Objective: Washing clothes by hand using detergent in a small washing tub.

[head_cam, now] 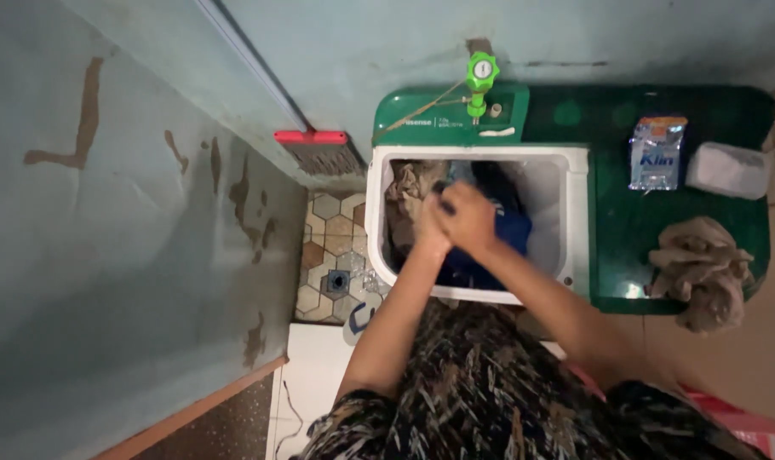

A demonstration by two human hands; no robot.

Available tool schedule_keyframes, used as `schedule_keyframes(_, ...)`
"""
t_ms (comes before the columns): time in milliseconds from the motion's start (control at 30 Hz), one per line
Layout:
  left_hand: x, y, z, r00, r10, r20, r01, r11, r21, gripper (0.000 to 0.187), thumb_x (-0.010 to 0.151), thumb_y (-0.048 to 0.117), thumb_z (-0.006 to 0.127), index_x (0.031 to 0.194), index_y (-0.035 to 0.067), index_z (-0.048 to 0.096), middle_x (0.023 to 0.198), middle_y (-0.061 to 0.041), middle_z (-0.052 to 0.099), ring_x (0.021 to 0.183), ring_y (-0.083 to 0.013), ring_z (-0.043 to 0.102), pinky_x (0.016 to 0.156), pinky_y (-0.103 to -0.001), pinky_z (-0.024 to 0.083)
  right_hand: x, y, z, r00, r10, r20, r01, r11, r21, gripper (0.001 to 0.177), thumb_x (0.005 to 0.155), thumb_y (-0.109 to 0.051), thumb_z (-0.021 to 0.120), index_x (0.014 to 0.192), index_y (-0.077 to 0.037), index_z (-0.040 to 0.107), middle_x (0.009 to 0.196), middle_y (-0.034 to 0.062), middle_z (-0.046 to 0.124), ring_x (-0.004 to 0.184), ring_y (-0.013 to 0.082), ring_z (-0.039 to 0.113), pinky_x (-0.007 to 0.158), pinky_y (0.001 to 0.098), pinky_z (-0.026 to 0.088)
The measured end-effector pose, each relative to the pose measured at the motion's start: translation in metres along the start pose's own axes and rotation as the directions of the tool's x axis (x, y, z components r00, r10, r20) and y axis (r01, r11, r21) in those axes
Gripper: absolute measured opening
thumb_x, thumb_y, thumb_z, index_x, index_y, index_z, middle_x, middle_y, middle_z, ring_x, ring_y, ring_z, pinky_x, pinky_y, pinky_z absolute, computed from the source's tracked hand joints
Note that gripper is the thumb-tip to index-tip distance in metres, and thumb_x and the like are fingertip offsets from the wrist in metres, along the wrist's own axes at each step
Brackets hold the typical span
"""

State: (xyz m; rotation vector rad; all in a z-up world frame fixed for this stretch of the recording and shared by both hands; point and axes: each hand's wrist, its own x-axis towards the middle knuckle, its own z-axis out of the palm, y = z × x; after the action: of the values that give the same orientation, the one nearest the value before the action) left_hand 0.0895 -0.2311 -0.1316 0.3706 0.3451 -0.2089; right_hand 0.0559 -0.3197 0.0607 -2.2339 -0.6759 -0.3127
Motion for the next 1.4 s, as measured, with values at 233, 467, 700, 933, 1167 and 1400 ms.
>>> schedule_keyframes(233, -0.017, 0.013, 0.048, 0.900, 0.398, 0.177, -0.436, 0.825, 0.360, 0.040, 0.104, 0.041, 0.055, 0.114, 0.005, 0.069, 0.099, -0.007, 0.069, 0.090, -0.0181, 0.064, 0.082, -0.035, 0.054, 0.012, -0.042, -0.022, 0.955, 0.222, -0.196, -0.189, 0.966, 0.177, 0.035, 0.093, -0.038, 0.071, 0.089, -0.003, 0.069, 0.089, 0.0183, 0.069, 0.080, 0.0395, 0.068, 0.068, 0.0481, 0.053)
schedule_keyframes(467, -0.061, 0.011, 0.104, 0.881, 0.338, -0.330, -0.104, 0.820, 0.562, 0.047, 0.096, 0.037, 0.067, 0.117, -0.004, 0.074, 0.102, -0.006, 0.072, 0.092, -0.0192, 0.065, 0.082, -0.036, 0.052, 0.001, 0.064, -0.001, 0.907, 0.421, 0.008, -0.421, 0.907, -0.021, 0.033, 0.109, -0.037, 0.061, 0.100, -0.011, 0.079, 0.094, 0.0208, 0.073, 0.091, 0.0415, 0.069, 0.076, 0.0511, 0.052)
schedule_keyframes(700, -0.018, -0.001, 0.022, 0.858, 0.508, 0.081, -0.310, 0.385, 0.870, 0.033, 0.094, 0.028, 0.060, 0.118, 0.010, 0.074, 0.104, -0.002, 0.072, 0.093, -0.0184, 0.066, 0.083, -0.034, 0.052, -0.023, 0.002, -0.003, 0.988, 0.121, -0.095, -0.117, 0.992, 0.055, 0.023, 0.093, -0.027, 0.067, 0.103, -0.008, 0.073, 0.100, 0.0205, 0.073, 0.091, 0.0422, 0.068, 0.073, 0.0492, 0.054)
schedule_keyframes(933, -0.100, 0.018, 0.137, 0.948, 0.246, -0.201, -0.121, 0.865, 0.486, 0.026, 0.092, 0.028, 0.069, 0.099, 0.004, 0.072, 0.097, -0.011, 0.064, 0.087, -0.0249, 0.060, 0.077, -0.039, 0.048, -0.007, 0.084, -0.001, 0.723, 0.572, 0.388, -0.639, 0.338, 0.691, 0.050, 0.100, -0.054, 0.056, 0.114, -0.007, 0.068, 0.099, 0.0117, 0.075, 0.089, 0.0234, 0.072, 0.081, 0.0397, 0.057)
schedule_keyframes(1167, -0.097, 0.022, 0.133, 0.696, 0.697, 0.171, -0.392, 0.170, 0.904, 0.061, 0.103, 0.053, 0.060, 0.132, -0.001, 0.054, 0.128, -0.018, 0.055, 0.119, -0.0310, 0.054, 0.105, -0.041, 0.043, -0.010, 0.090, -0.006, 0.796, 0.398, 0.457, -0.525, 0.075, 0.848, 0.027, 0.094, -0.024, 0.069, 0.117, -0.008, 0.068, 0.113, 0.0024, 0.069, 0.106, 0.0163, 0.066, 0.096, 0.0341, 0.052)
schedule_keyframes(1400, -0.091, 0.053, 0.132, 0.952, -0.267, -0.147, 0.289, 0.944, 0.161, 0.059, 0.098, 0.069, 0.051, 0.122, 0.016, 0.061, 0.117, -0.010, 0.064, 0.104, -0.0366, 0.061, 0.088, -0.054, 0.049, -0.015, -0.020, -0.011, 0.908, 0.171, -0.382, -0.095, 0.973, 0.208, 0.028, 0.087, -0.019, 0.084, 0.097, -0.005, 0.061, 0.101, 0.0139, 0.061, 0.096, 0.0336, 0.061, 0.086, 0.0429, 0.048)
